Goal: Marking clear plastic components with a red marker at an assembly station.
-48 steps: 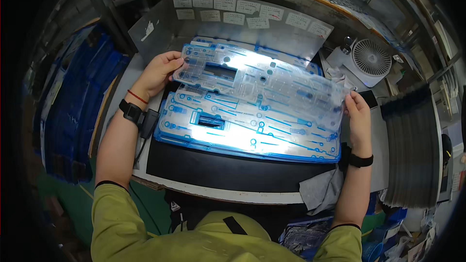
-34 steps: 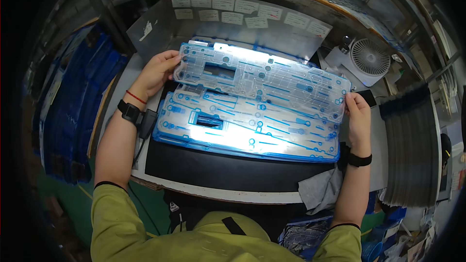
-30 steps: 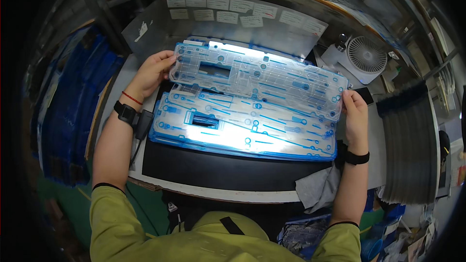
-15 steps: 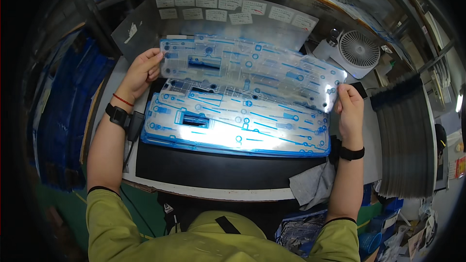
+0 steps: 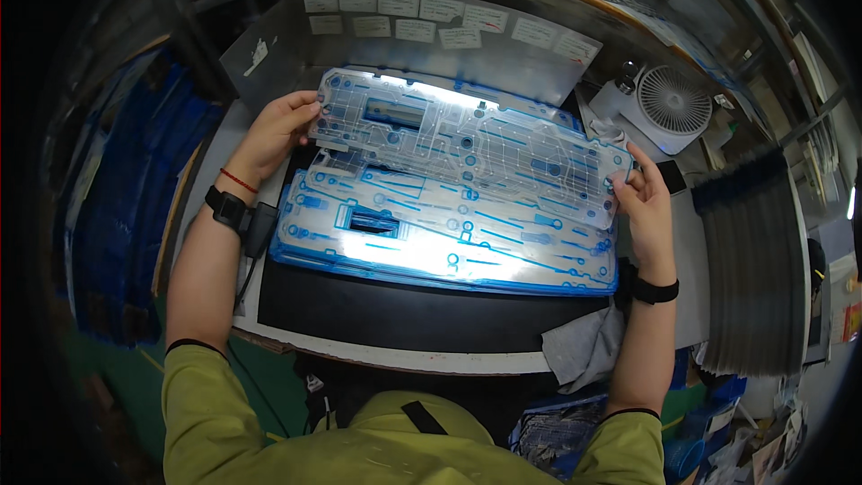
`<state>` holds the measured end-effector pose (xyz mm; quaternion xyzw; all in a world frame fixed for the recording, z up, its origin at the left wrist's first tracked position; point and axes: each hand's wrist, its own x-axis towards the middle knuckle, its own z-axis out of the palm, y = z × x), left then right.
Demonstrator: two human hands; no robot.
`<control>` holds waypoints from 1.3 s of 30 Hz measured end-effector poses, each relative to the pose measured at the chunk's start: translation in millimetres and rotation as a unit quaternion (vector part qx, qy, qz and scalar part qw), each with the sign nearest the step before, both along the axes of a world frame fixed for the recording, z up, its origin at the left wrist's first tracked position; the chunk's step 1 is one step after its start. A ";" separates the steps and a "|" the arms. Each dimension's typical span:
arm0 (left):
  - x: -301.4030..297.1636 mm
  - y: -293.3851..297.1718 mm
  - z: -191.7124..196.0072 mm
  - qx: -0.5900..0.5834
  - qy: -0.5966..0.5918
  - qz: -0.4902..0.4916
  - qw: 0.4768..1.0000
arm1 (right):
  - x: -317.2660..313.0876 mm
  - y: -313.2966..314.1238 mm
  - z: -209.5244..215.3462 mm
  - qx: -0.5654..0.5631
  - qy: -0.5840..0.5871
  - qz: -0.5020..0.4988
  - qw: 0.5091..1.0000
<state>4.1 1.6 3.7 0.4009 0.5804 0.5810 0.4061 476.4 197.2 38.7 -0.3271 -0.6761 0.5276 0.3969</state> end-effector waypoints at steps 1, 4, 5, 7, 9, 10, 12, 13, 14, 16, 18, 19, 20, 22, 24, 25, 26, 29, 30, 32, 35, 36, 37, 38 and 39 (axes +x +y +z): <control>-1.1 -0.2 -0.6 -0.003 0.001 -0.001 1.000 | 0.5 0.5 -0.1 -0.005 -0.006 0.001 1.000; -2.0 -0.2 -0.4 -0.013 -0.002 -0.010 1.000 | 1.9 2.0 -1.1 -0.014 -0.015 0.006 1.000; -2.2 -0.2 -0.2 -0.017 -0.007 -0.017 1.000 | 1.8 2.3 -1.3 -0.015 -0.017 0.008 1.000; -0.9 -0.9 -0.3 -0.017 -0.018 -0.017 1.000 | 0.1 1.4 -2.0 -0.020 -0.007 0.010 1.000; 1.8 -1.6 0.9 -0.008 -0.027 -0.003 1.000 | -0.6 0.9 -2.5 -0.021 -0.002 0.015 1.000; 2.3 -1.4 1.5 -0.010 -0.026 -0.002 1.000 | 0.2 0.9 -2.9 -0.021 -0.003 0.018 1.000; 2.9 -1.4 2.3 -0.014 -0.024 0.000 1.000 | 0.8 1.3 -3.0 -0.022 -0.003 0.022 1.000; 2.5 -2.1 2.2 -0.013 -0.025 -0.001 1.000 | 0.9 1.4 -2.8 -0.022 -0.003 0.022 0.999; 2.1 -2.8 2.2 -0.011 -0.025 -0.002 1.000 | 0.9 1.4 -2.8 -0.023 -0.003 0.022 0.999; 2.6 -2.8 3.6 -0.013 -0.024 0.001 1.000 | 1.0 1.9 -3.8 -0.029 0.002 0.025 0.999; 4.5 -3.1 5.7 -0.021 -0.021 0.008 1.000 | 0.9 1.9 -4.0 -0.029 0.000 0.025 0.999; 4.1 -3.2 5.3 -0.021 -0.022 0.008 0.999 | 0.8 1.6 -3.3 -0.027 -0.005 0.023 0.999; 3.4 -2.7 4.2 -0.020 -0.024 0.009 0.999 | 0.7 1.5 -3.2 -0.024 -0.009 0.021 0.999; 2.7 -2.4 3.7 -0.018 -0.028 0.008 0.999 | 1.1 2.7 -4.4 -0.024 -0.002 0.025 0.999; 2.8 -2.6 3.3 -0.015 -0.034 0.005 0.999 | 1.8 4.2 -5.9 -0.022 0.000 0.025 0.999; 2.6 -2.2 2.9 -0.013 -0.035 0.003 0.999 | 2.4 4.9 -6.4 -0.020 -0.001 0.025 0.999; 2.3 -1.7 2.6 -0.010 -0.036 0.002 0.999 | 2.8 5.1 -6.5 -0.018 -0.001 0.024 1.000; 2.2 -1.5 2.4 -0.009 -0.040 0.002 0.999 | 1.8 5.1 -7.1 -0.021 0.009 0.027 0.999; 2.2 -1.7 2.3 -0.008 -0.043 0.002 0.999 | 1.3 4.6 -6.8 -0.021 0.009 0.026 0.999; 1.9 -1.9 2.2 -0.009 -0.037 0.006 0.999 | 0.5 3.7 -5.8 -0.022 0.010 0.024 0.999; 2.0 -1.2 2.0 -0.004 -0.041 0.001 0.999 | 2.2 5.6 -7.6 -0.019 0.007 0.025 0.999; 1.7 -1.5 1.5 0.000 -0.045 -0.001 0.999 | 2.0 5.4 -7.1 -0.020 0.002 0.019 1.000; 0.4 -1.1 0.5 0.004 -0.057 0.012 0.998 | 1.6 5.0 -5.8 -0.022 -0.004 0.013 1.000; -1.9 -0.2 -1.1 0.009 -0.069 0.026 0.997 | 1.2 4.8 -4.6 -0.024 -0.010 0.007 1.000; -4.7 -0.2 -2.9 0.013 -0.081 0.039 0.996 | 0.7 4.4 -3.4 -0.020 -0.017 -0.004 1.000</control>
